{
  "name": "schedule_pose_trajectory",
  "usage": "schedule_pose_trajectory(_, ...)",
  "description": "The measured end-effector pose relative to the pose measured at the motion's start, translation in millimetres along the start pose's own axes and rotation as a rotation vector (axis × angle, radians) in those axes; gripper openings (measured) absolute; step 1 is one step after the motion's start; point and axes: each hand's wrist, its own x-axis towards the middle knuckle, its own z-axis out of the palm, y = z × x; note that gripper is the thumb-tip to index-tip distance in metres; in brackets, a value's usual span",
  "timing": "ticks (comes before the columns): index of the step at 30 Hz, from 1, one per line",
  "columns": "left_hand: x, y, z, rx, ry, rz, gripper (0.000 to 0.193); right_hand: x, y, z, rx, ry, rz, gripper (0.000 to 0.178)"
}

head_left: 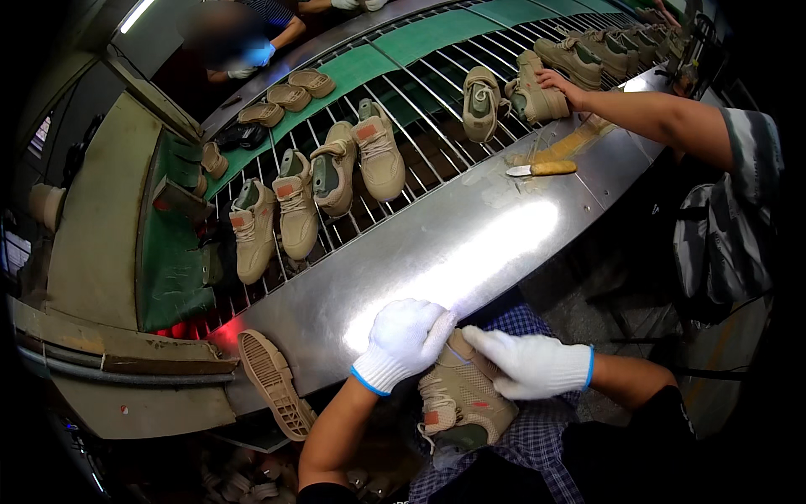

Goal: The person processes shoes on an assembly line by taking them from a moving conveyor, using a small blade to trim material from the heel area, and placing them back onto the rack.

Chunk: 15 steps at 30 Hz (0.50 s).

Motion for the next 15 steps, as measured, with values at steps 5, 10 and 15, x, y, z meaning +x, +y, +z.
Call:
schedule_pose_trajectory(5, -2.0, -1.0, -0.4, -0.027, 0.022, 0.026, 0.033, -12.5, 15.6, 23.3, -0.164, 0.133, -0.078, 0.087)
schedule_pose_trajectory(10, -0.6, 4.7, -2.7, -0.03, 0.052, 0.0, 0.032, 3.8, 29.4, 39.1, -0.183, 0.515, -0.326, 0.059)
schedule_pose_trajectory(15, -1.5, 5.5, -6.6, -0.022, 0.077, -0.006, 0.032, 37.9, 44.0, 46.5, -0.218, 0.698, -0.501, 0.05)
